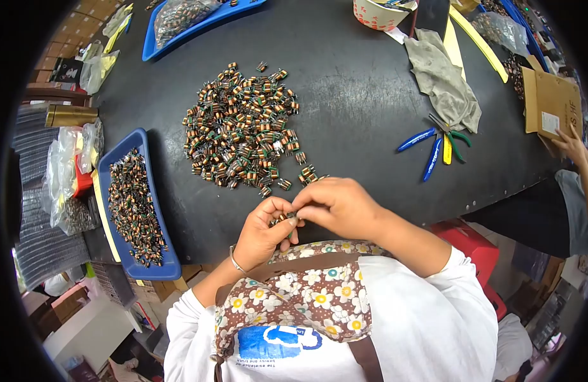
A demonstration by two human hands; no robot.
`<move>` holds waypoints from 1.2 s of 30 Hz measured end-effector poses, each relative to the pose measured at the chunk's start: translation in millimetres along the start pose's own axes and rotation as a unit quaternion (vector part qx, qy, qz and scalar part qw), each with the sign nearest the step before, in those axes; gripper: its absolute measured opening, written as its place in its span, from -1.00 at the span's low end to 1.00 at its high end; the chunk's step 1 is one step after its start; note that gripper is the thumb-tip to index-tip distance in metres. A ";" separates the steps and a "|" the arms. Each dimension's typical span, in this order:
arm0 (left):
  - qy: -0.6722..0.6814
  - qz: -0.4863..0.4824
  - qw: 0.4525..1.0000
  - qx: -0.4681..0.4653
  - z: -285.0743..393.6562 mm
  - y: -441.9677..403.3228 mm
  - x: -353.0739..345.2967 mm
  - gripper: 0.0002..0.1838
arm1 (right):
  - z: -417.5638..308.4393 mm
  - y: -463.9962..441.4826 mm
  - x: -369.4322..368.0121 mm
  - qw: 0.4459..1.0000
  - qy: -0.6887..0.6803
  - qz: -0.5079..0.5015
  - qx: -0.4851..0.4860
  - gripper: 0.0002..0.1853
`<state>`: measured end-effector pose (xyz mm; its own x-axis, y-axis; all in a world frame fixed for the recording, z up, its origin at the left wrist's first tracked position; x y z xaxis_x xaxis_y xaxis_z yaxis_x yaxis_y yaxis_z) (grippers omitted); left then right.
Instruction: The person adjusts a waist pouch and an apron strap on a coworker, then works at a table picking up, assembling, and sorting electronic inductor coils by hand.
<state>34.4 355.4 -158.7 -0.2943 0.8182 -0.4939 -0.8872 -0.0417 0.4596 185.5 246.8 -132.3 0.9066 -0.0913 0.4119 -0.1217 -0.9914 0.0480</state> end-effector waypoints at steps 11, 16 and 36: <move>-0.004 0.011 1.000 0.000 -1.3 4.5 1.6 -0.87 | 17.8 4.1 20.9 0.986 0.152 0.064 0.013 -0.80; -0.001 0.014 1.000 0.003 -1.8 3.1 1.2 -0.87 | 23.9 11.6 15.9 0.980 0.195 0.040 0.005 -0.79; -0.045 0.008 0.999 0.023 0.3 3.9 -0.3 -0.86 | 23.4 -5.7 1.3 0.966 0.233 0.113 0.014 -0.80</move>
Point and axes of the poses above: each hand's wrist, its own y-axis away from the middle knuckle, its own x-axis out of the back of the hand, z = x × y, the point moved 1 cm from there along -y, towards the middle knuckle, and after that the axes turned 10 degrees about -z, right-handed, at the moved point
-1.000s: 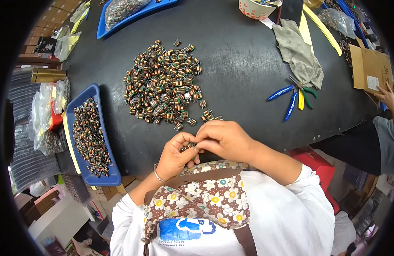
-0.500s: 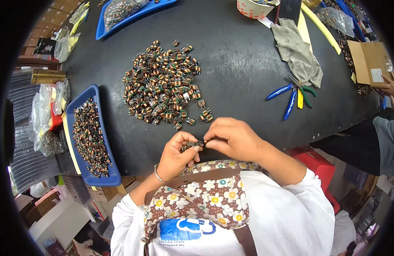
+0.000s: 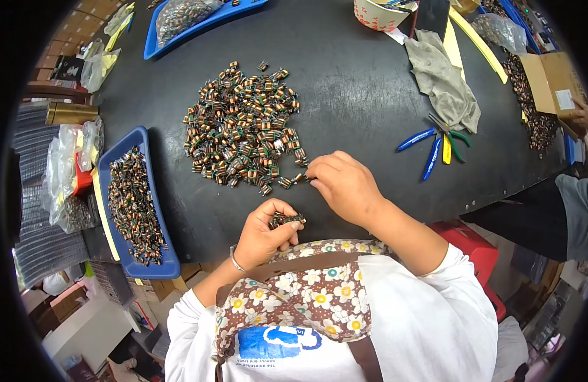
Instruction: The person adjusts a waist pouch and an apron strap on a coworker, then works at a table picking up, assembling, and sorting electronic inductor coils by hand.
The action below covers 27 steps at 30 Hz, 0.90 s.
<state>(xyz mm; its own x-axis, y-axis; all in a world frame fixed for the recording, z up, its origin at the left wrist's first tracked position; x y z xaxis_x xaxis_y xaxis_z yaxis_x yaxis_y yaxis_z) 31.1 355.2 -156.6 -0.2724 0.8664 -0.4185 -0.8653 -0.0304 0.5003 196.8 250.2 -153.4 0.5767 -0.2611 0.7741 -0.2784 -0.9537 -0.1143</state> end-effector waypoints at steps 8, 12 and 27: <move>-0.008 -0.001 1.000 0.001 -0.3 0.5 0.5 -0.87 | -8.7 0.4 6.6 0.996 -0.007 -0.082 -0.027 -0.72; 0.017 -0.023 0.999 -0.021 -1.2 -0.1 0.9 -0.88 | -6.0 7.3 8.2 0.964 -0.193 -0.133 -0.129 -0.73; 0.224 -0.231 0.946 -0.031 -15.2 -1.0 11.7 -0.86 | -7.2 11.2 1.6 0.915 -0.351 -0.130 -0.153 -0.81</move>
Point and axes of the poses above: each hand's wrist, its own y-axis away from the middle knuckle, its own x-axis out of the back of the hand, z = x × y, the point moved 1 cm from there along -y, towards the middle knuckle, and after that the axes turned 10 degrees about -z, right-handed, at the moved point
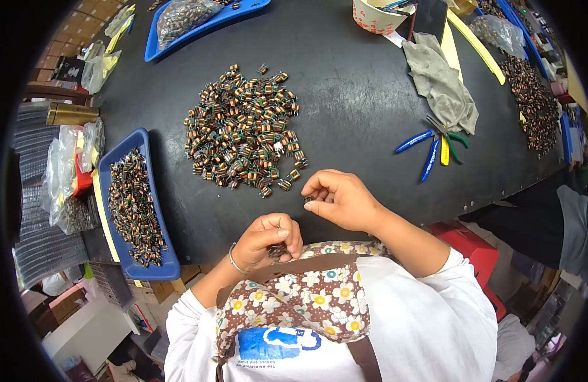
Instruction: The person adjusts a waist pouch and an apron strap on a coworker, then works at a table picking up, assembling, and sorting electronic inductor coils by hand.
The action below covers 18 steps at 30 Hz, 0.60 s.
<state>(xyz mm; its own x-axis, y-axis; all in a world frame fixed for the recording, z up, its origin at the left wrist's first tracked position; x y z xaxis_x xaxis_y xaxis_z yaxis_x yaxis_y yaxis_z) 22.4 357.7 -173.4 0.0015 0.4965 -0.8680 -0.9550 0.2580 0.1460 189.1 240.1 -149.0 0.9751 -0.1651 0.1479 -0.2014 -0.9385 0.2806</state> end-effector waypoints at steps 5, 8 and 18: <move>0.016 0.032 0.999 0.038 5.4 -1.5 -4.3 -0.81 | -16.6 5.4 -1.8 0.996 -0.035 -0.059 0.048 -0.82; 0.035 0.074 0.996 0.033 6.5 -5.6 -10.0 -0.75 | -25.6 3.1 -2.0 0.987 -0.069 -0.103 0.103 -0.84; 0.006 0.100 0.992 0.078 10.7 -2.6 -11.6 -0.74 | -7.9 -23.9 11.5 0.955 0.272 0.091 0.081 -0.83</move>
Point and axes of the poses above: each hand's wrist, its own y-axis away from the middle knuckle, its own x-axis out of the back of the hand, z = x × y, the point moved 1 cm from there along -y, towards the middle knuckle, and after that the axes turned 10 degrees about -z, right-handed, at the moved point
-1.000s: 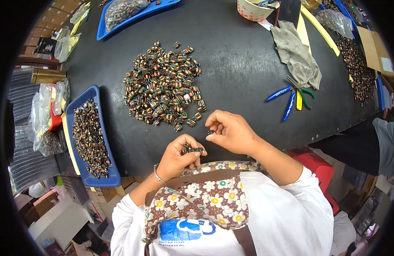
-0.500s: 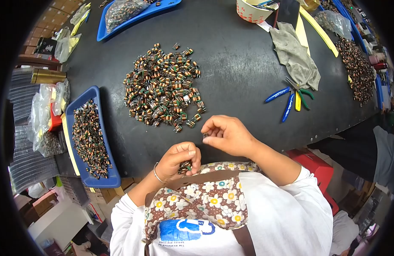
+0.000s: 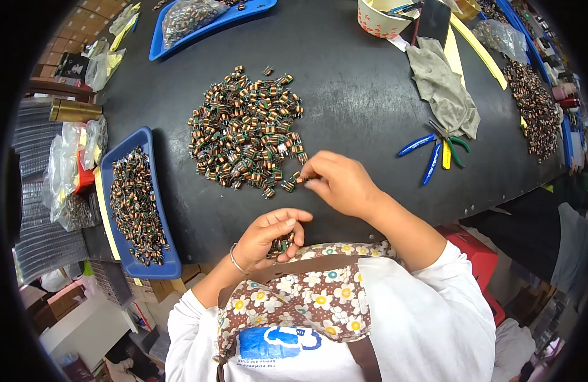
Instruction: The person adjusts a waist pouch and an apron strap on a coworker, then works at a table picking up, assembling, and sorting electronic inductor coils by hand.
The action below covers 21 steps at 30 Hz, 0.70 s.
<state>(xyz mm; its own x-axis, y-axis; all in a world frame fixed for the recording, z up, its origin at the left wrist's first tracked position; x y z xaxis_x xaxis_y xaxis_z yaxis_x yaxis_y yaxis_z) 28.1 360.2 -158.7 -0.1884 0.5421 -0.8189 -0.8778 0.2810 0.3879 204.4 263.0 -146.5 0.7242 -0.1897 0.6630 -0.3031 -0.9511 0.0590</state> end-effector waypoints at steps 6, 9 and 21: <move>0.026 0.045 0.998 -0.027 -1.8 -3.1 0.5 -0.79 | -13.2 16.0 0.8 0.972 -0.122 -0.129 0.151 -0.83; 0.017 0.066 0.997 -0.035 -3.7 -1.8 2.8 -0.84 | -10.4 11.6 2.1 0.980 -0.121 -0.105 0.120 -0.80; -0.090 0.153 0.979 -0.096 -4.5 -0.7 -4.0 -0.93 | -4.6 3.5 -8.0 0.998 0.009 -0.034 0.051 -0.85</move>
<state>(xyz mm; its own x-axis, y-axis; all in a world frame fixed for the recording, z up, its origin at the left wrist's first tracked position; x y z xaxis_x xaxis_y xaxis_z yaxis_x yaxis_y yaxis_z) 27.5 354.3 -157.6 -0.3909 0.7128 -0.5823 -0.8623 -0.0623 0.5026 194.7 262.4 -148.2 0.7289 -0.1200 0.6741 -0.1885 -0.9816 0.0290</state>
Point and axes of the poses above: each hand's wrist, its own y-axis away from the middle knuckle, its own x-axis out of the back of the hand, z = x × y, the point moved 1 cm from there along -y, towards the middle knuckle, and after that the axes turned 10 degrees about -z, right-handed, at the moved point
